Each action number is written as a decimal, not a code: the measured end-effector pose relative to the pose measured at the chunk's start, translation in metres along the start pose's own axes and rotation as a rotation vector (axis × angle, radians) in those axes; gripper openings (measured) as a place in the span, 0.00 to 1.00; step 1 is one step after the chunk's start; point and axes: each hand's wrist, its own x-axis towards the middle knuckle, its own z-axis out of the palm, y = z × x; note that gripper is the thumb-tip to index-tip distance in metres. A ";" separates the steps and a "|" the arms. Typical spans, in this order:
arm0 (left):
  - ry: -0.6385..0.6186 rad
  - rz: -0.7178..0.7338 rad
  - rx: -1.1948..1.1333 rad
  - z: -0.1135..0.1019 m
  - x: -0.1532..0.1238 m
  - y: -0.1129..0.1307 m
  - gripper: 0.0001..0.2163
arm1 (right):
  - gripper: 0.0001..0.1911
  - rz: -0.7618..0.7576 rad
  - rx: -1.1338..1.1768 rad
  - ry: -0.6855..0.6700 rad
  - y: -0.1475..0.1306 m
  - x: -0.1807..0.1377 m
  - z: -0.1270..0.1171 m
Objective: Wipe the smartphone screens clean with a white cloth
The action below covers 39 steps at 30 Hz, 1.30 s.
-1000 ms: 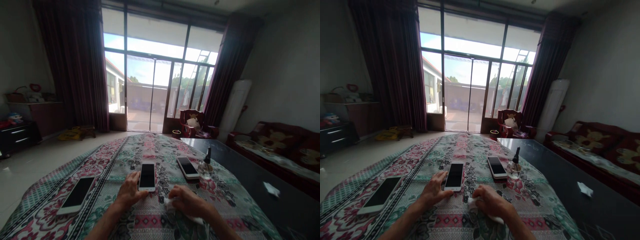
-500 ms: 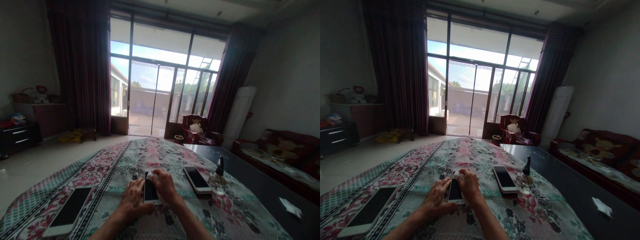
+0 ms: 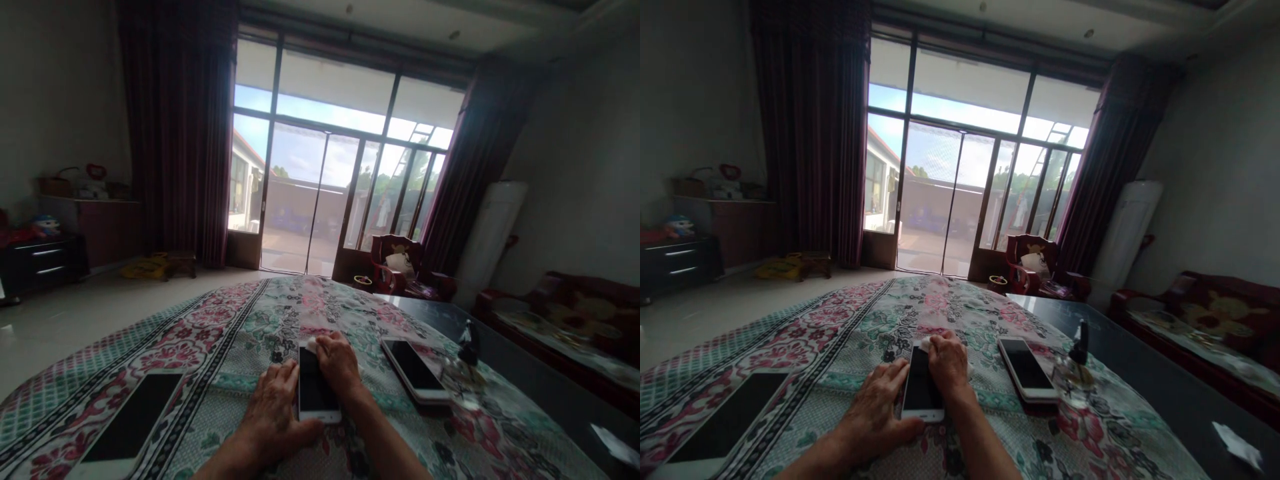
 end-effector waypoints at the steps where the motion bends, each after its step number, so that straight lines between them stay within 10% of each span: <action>1: 0.002 0.000 0.001 0.000 0.000 0.001 0.39 | 0.12 -0.002 -0.019 -0.002 -0.001 0.000 0.000; 39: -0.029 0.067 0.143 -0.020 -0.004 0.021 0.33 | 0.11 0.105 -0.063 -0.023 -0.013 0.008 -0.003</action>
